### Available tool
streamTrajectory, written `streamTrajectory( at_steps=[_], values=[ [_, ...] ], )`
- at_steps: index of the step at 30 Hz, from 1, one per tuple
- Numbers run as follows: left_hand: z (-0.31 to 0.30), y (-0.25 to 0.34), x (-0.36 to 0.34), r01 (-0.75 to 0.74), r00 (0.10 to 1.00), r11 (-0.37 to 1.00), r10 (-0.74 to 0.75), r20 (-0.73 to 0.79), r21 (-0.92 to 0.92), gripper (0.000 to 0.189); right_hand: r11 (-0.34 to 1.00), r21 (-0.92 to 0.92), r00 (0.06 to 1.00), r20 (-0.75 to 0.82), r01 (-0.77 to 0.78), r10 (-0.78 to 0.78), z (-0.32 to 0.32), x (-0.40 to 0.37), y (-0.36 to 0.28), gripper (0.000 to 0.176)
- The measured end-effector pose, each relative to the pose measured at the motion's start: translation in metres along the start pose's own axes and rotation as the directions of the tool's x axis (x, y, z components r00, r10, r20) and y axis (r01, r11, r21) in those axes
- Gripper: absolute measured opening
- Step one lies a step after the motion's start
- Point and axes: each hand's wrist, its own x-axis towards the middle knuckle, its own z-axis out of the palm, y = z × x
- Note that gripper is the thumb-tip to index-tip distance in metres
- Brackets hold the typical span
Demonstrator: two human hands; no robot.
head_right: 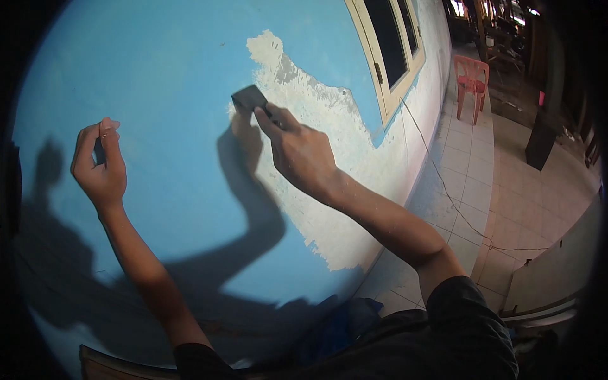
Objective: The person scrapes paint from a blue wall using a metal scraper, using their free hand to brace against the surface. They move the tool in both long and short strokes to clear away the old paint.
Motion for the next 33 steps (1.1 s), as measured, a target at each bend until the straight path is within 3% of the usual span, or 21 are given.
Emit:
streamTrajectory(
  at_steps=[4, 6, 7, 13, 16, 19, 33],
  values=[
    [0.000, 0.000, -0.002, 0.000, 1.000, 1.000, 0.000, 0.002, -0.010, 0.008, 1.000, -0.006, 0.999, 0.046, -0.017, 0.017, -0.004, -0.010, -0.008, 0.044],
    [-0.001, 0.002, -0.003, 0.012, 1.000, 1.000, -0.012, 0.016, -0.007, 0.009, 0.998, -0.021, 0.998, -0.001, 0.055, -0.055, 0.005, -0.027, -0.008, 0.046],
    [-0.001, 0.002, -0.003, 0.016, 1.000, 1.000, -0.016, 0.024, -0.005, 0.009, 1.000, 0.014, 0.999, 0.054, 0.005, -0.005, 0.005, -0.030, -0.006, 0.047],
    [0.001, 0.004, -0.004, 0.021, 0.998, 1.000, -0.020, 0.058, -0.022, 0.012, 0.998, 0.063, 1.000, -0.020, 0.009, -0.008, -0.002, -0.003, -0.008, 0.043],
    [-0.005, 0.001, -0.006, 0.035, 0.987, 0.999, -0.035, 0.157, 0.003, 0.013, 0.995, 0.103, 1.000, 0.011, 0.001, -0.002, 0.000, -0.017, -0.011, 0.041],
    [0.000, 0.005, -0.004, 0.026, 0.997, 0.999, -0.023, 0.074, -0.029, 0.016, 0.993, 0.118, 1.000, 0.009, 0.015, -0.016, 0.002, -0.026, -0.010, 0.038],
    [0.001, 0.001, -0.007, 0.040, 0.995, 0.998, -0.035, 0.098, -0.047, 0.014, 0.994, 0.107, 1.000, -0.016, -0.009, 0.011, -0.003, 0.004, -0.016, 0.040]
  ],
)
